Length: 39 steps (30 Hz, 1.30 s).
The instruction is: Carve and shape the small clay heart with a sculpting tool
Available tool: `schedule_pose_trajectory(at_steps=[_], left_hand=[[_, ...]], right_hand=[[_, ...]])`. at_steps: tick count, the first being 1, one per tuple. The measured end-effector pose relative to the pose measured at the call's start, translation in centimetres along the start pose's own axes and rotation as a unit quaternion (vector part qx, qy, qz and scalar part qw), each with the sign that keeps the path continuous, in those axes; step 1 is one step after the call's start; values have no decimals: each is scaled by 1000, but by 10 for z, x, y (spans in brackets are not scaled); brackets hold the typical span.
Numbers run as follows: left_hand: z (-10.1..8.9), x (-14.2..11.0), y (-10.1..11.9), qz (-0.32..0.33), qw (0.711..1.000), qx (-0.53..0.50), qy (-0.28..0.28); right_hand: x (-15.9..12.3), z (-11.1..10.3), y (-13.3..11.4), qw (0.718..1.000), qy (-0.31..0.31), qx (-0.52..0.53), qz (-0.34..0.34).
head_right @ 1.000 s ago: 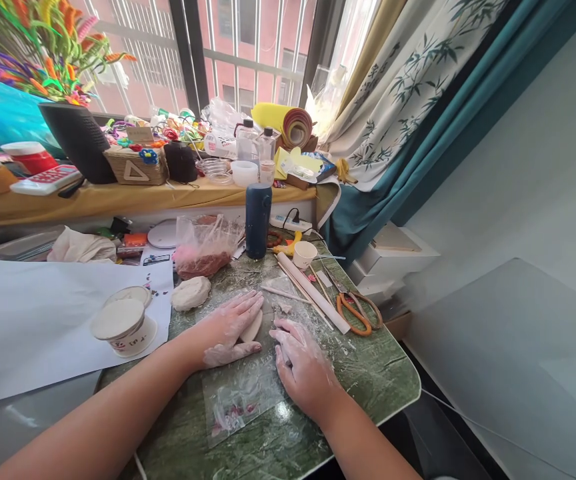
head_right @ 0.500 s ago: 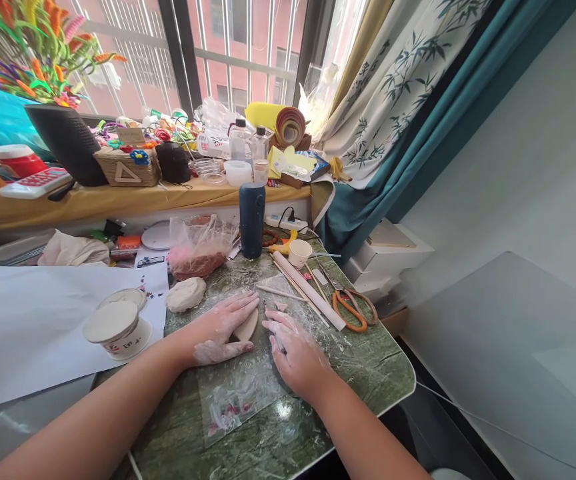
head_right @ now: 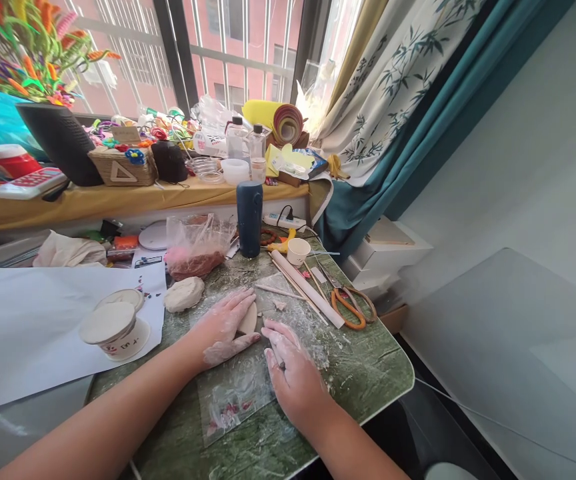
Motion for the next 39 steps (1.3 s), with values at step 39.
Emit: schedule_pose_trajectory(at_steps=[39], left_hand=[[-1, 0, 2, 39, 998, 43, -14]], right_hand=[[-5, 12, -20, 999, 53, -11, 6]])
Point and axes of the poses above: each hand's wrist, its own x-axis towards the middle knuckle, its own z-axis out of the palm, y = z × x, the point moved 5 cm from there along x, towards the middle knuckle, and after that the axes turned 13 degrees about -z, right-handed, at the moved point
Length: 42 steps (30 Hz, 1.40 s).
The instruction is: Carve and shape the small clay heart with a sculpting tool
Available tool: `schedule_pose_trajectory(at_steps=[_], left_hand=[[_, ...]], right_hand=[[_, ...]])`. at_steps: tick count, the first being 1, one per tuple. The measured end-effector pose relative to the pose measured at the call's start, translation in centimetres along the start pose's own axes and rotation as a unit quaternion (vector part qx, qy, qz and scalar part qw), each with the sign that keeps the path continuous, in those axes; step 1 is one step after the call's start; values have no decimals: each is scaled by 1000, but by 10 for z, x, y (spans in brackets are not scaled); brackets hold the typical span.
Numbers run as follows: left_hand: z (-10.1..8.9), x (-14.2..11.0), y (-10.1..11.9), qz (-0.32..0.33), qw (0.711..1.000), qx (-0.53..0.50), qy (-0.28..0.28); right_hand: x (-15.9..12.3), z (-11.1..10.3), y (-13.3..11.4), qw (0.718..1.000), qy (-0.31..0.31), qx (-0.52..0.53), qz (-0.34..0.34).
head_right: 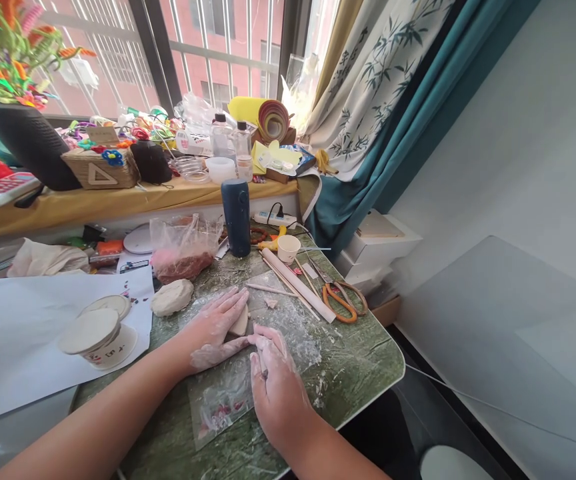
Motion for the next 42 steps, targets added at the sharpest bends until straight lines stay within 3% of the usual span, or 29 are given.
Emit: schedule_pose_trajectory(at_steps=[13, 20, 23, 27, 30, 35, 42], left_hand=[[1, 2, 1, 22, 999, 16, -20], [-2, 2, 0, 13, 1000, 12, -23], [-3, 2, 0, 12, 1000, -2, -18], [-4, 1, 1, 8, 1000, -4, -30], [-6, 1, 2, 5, 999, -4, -34], [-8, 0, 3, 12, 999, -4, -29], [-6, -2, 2, 34, 999, 6, -7]], right_hand=[[0, 3, -6, 999, -29, 8, -37], [-1, -18, 12, 997, 57, 13, 59], [0, -31, 28, 993, 12, -36, 109], [6, -46, 34, 980, -75, -162, 90], [9, -49, 35, 958, -142, -211, 128], [12, -43, 29, 930, -220, -198, 220], [18, -21, 3, 928, -244, -162, 231]])
Point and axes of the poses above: each hand's wrist, its own x-axis towards the middle knuckle, its own z-axis out of the palm, y = z × x, the point moved 5 cm from there along x, towards the middle knuckle, and after that the axes turned 13 degrees about -z, right-handed, at the moved point
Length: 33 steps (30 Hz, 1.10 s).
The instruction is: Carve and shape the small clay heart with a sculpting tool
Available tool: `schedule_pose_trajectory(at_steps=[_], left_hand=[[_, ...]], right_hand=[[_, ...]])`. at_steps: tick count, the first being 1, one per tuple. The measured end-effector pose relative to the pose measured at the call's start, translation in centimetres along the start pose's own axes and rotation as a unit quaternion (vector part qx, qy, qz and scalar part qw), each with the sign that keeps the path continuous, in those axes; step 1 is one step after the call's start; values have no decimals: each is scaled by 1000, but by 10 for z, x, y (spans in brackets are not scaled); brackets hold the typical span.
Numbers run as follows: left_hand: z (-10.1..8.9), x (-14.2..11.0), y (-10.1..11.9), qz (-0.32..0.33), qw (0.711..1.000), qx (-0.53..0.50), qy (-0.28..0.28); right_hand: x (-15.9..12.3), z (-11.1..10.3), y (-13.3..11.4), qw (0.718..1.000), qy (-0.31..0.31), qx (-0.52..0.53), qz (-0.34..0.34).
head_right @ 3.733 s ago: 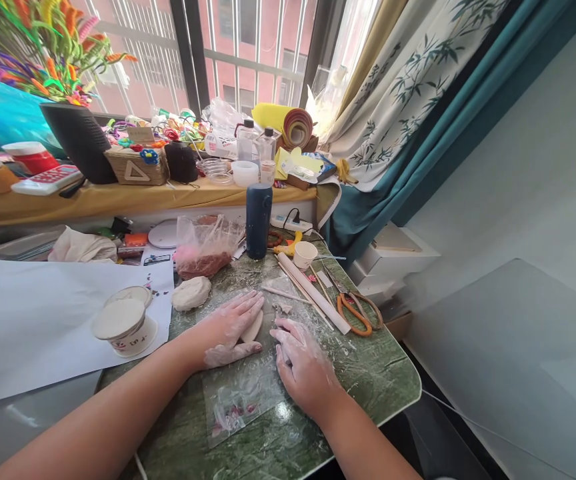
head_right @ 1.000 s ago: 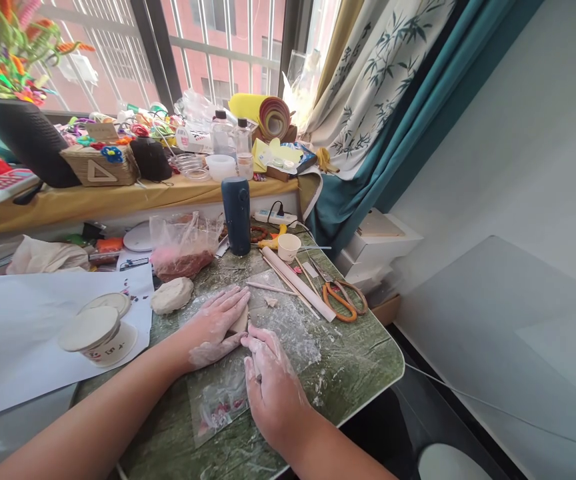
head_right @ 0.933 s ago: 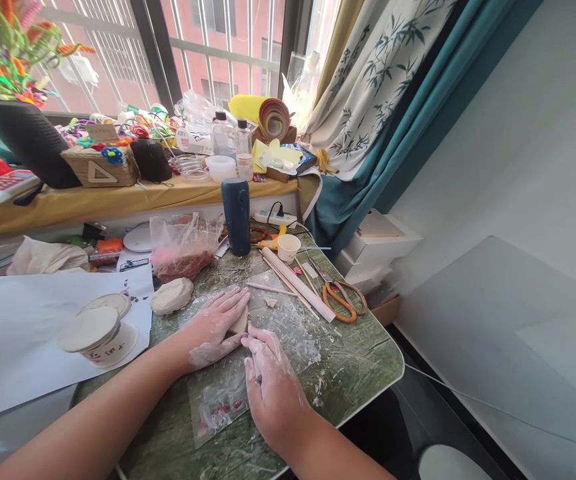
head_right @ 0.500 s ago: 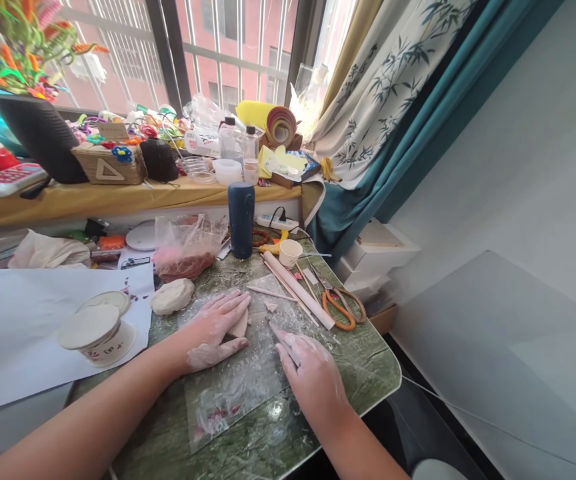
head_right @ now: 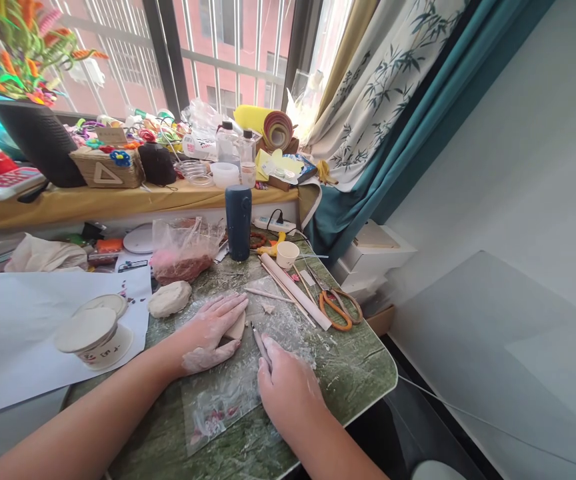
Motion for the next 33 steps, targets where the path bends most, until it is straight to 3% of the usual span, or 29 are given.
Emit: schedule_pose_trajectory(at_steps=[5, 21, 26, 33], left_hand=[[4, -1, 1, 8, 1000, 28, 9], [10, 3, 1, 27, 999, 40, -6], [9, 2, 1, 27, 999, 37, -9], [5, 3, -3, 29, 999, 11, -30]], right_hand=[[0, 8, -13, 999, -26, -46, -8], [2, 20, -23, 988, -56, -136, -39], [0, 18, -20, 990, -55, -124, -49], [-4, 16, -10, 996, -30, -87, -11]])
Point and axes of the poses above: each hand's wrist, its own x-axis towards the middle knuckle, its own z-axis out of the palm, y = z × x, the point moved 5 cm from there along x, towards the middle knuckle, and after that the axes turned 13 degrees about -z, right-handed, at the moved point
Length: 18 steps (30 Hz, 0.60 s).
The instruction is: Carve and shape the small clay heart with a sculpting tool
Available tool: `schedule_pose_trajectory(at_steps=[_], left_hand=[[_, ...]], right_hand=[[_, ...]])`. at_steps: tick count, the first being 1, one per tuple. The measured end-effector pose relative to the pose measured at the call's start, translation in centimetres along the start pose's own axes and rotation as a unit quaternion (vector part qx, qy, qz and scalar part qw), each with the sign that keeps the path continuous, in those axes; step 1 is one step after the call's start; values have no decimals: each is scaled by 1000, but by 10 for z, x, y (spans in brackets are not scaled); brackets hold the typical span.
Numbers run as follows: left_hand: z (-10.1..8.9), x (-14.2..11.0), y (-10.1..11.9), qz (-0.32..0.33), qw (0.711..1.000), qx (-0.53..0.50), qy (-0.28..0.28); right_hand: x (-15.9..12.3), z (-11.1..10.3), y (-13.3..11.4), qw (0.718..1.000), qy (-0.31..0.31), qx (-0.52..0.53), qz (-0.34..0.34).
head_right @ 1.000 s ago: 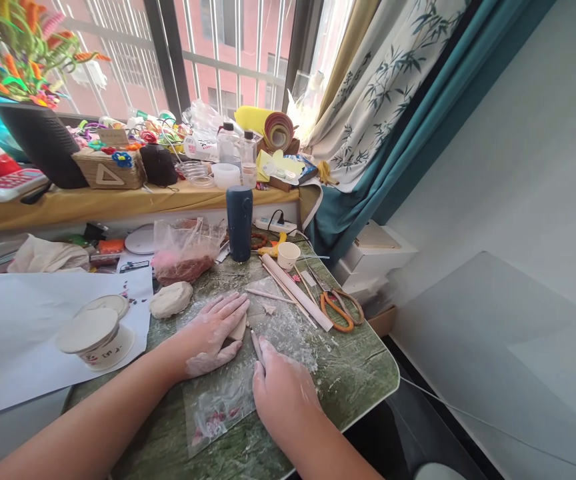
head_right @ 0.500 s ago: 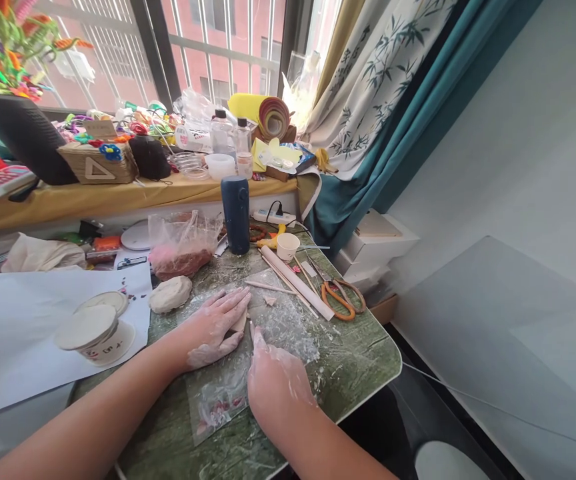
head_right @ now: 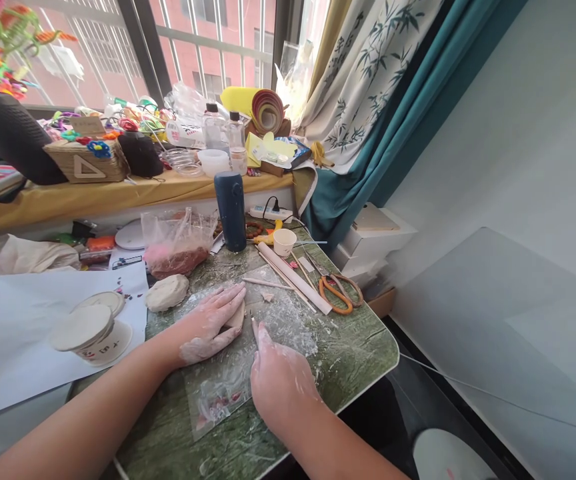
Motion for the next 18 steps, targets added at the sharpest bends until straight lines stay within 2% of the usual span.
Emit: schedule_pose_trajectory(at_steps=[9, 15, 18], left_hand=[[2, 2, 3, -19, 999, 24, -11], [1, 2, 5, -14, 1000, 21, 4], [3, 2, 3, -13, 1000, 19, 7]], right_hand=[[2, 6, -21, 997, -45, -52, -19], [-3, 8, -23, 996, -60, -58, -32], [-7, 6, -18, 998, -44, -41, -25]])
Point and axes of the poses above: each hand's wrist, its own x-axis towards the middle knuckle, its own z-axis out of the palm, y = z × x, the point moved 5 cm from there along x, towards the middle knuckle, and after that the axes turned 13 degrees about -z, right-handed, at the moved point
